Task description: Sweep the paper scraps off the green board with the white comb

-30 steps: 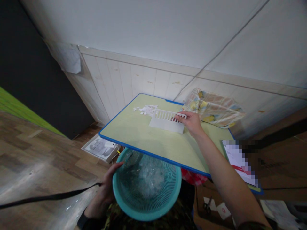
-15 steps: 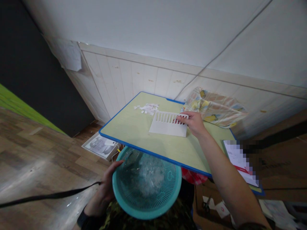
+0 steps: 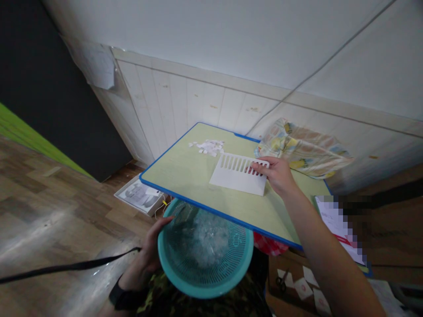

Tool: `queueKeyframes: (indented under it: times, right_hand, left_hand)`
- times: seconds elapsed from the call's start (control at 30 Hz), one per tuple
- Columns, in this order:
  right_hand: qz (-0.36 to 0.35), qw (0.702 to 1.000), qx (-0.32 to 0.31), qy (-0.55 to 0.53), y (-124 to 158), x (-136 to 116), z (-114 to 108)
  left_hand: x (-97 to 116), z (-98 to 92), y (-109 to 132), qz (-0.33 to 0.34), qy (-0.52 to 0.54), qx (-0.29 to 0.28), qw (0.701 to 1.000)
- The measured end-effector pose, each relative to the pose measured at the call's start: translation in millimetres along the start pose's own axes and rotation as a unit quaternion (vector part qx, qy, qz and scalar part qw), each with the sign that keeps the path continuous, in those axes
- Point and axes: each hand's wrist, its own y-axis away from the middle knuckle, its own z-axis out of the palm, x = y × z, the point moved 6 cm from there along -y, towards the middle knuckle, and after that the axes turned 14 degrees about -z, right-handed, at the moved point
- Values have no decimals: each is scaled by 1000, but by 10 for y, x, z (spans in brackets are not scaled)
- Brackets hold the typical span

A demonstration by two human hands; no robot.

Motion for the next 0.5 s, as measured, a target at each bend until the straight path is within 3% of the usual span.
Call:
queueKeyframes:
  times: [0.33, 0.5]
  right_hand:
    - [9, 998, 58, 8, 425, -117, -132]
    - [37, 998, 53, -6, 565, -147, -97]
  left_hand:
    - [48, -25, -59, -14, 23, -19, 999]
    - [52, -40, -79, -10, 32, -18, 999]
